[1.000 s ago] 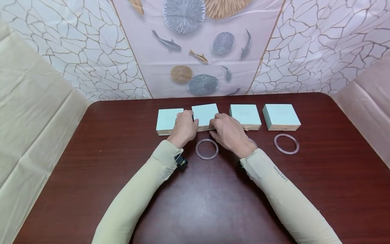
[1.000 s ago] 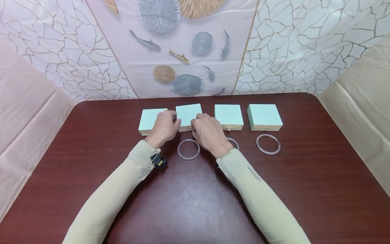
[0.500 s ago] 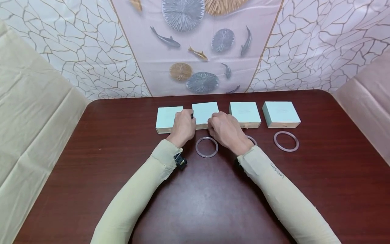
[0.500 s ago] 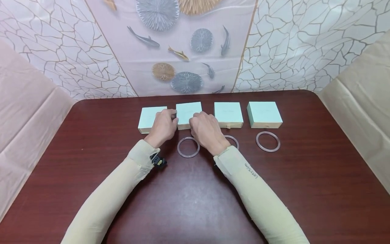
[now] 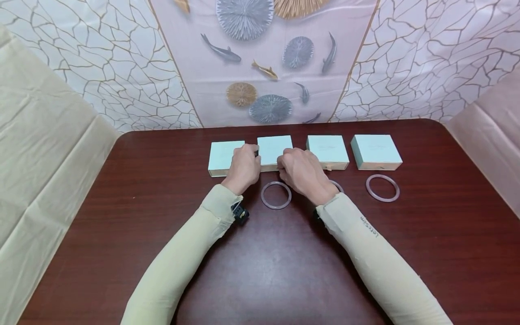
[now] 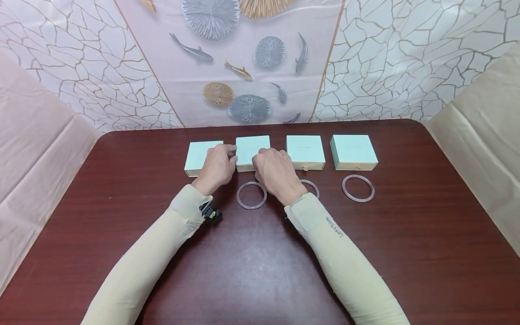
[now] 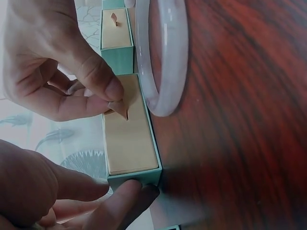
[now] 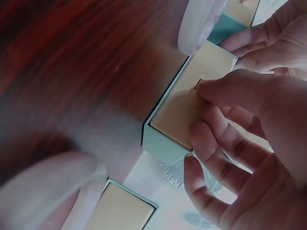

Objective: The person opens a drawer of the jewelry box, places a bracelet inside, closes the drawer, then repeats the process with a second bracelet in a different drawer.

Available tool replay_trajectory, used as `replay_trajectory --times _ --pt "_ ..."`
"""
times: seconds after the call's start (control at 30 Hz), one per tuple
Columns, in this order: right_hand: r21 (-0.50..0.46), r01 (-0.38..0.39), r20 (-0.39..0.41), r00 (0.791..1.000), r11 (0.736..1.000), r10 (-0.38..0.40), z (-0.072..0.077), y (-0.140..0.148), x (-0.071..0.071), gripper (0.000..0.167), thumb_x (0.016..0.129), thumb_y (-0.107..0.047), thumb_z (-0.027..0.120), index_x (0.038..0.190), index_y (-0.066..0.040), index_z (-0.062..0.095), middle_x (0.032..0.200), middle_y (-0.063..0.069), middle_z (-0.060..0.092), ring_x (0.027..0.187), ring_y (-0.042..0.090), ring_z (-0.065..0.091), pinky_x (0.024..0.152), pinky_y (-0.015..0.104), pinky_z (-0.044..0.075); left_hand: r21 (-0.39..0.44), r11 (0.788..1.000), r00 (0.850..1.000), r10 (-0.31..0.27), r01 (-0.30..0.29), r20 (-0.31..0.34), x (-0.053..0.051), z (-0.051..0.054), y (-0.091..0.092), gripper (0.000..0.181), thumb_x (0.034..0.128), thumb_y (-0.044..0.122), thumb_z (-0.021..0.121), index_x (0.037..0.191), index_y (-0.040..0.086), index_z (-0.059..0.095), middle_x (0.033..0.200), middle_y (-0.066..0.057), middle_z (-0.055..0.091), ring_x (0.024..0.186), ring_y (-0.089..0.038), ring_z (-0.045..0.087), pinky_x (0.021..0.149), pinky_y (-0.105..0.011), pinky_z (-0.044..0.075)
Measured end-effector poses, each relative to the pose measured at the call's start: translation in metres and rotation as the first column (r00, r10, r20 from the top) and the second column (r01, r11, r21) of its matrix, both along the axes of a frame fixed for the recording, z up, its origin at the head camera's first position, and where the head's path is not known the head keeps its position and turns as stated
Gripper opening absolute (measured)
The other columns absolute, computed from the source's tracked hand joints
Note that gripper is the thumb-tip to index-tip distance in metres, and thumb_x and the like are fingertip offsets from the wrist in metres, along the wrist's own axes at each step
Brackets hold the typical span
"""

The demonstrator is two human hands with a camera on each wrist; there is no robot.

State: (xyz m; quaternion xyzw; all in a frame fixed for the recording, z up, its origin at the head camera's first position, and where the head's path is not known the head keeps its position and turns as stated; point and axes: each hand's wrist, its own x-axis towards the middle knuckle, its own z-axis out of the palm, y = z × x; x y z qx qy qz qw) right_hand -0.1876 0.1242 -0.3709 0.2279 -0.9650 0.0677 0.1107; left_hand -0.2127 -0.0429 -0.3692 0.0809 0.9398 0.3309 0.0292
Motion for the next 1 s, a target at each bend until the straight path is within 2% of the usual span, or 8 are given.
replay_trajectory --times 0.23,0.43,0.67,0.83,1.0 --pt "-0.022 -0.007 -0.019 1.0 1.0 0.007 -0.0012 -0.0018 0.0003 0.013 0.082 -0.001 0.071 0.078 -0.013 0.075 0.081 0.005 0.068 0.077 0.027 0.07 0.065 0.043 0.056 -0.001 1.0 1.0 -0.005 0.005 -0.011 0.0002 0.0007 -0.0014 0.031 0.1059 0.01 0.048 0.075 0.006 0.051 0.063 -0.005 0.046 0.058 -0.021 0.051 0.055 -0.027 0.038" --pt "-0.014 -0.014 -0.015 1.0 1.0 0.013 -0.0023 -0.0031 0.0002 0.016 0.084 0.0 0.069 0.075 -0.013 0.075 0.08 0.004 0.067 0.075 0.027 0.069 0.064 0.041 0.055 -0.007 1.0 1.0 -0.009 0.009 -0.014 0.0013 0.0007 -0.0011 0.034 0.1055 0.009 0.049 0.072 0.007 0.048 0.063 -0.006 0.047 0.059 -0.021 0.051 0.055 -0.027 0.038" --pt "-0.035 -0.029 0.0 1.0 0.999 0.029 -0.003 -0.0037 -0.0003 0.018 0.084 0.0 0.067 0.075 -0.013 0.074 0.08 0.003 0.066 0.074 0.025 0.069 0.063 0.04 0.056 -0.025 1.0 0.999 -0.008 0.007 -0.043 0.0007 0.0009 -0.0001 0.032 0.1048 0.012 0.052 0.074 0.007 0.049 0.066 -0.006 0.049 0.063 -0.022 0.054 0.057 -0.029 0.04" --pt "-0.04 -0.031 0.005 0.999 0.999 0.031 -0.0031 -0.0034 -0.0004 0.017 0.084 0.002 0.066 0.076 -0.011 0.074 0.08 0.004 0.066 0.075 0.025 0.069 0.065 0.04 0.056 -0.031 0.999 0.999 -0.012 0.011 -0.041 0.0003 0.001 -0.0002 0.029 0.1048 0.013 0.054 0.077 0.006 0.051 0.067 -0.007 0.049 0.065 -0.022 0.053 0.059 -0.03 0.04" --pt "-0.043 -0.04 -0.009 0.999 0.998 0.04 -0.0034 -0.0027 -0.001 0.017 0.083 0.002 0.066 0.075 -0.011 0.074 0.079 0.003 0.066 0.075 0.025 0.069 0.064 0.04 0.056 -0.029 0.999 0.997 -0.046 0.044 -0.069 -0.0016 -0.0009 -0.0001 0.026 0.104 0.012 0.055 0.079 0.007 0.049 0.066 -0.004 0.043 0.063 -0.021 0.046 0.06 -0.029 0.036"
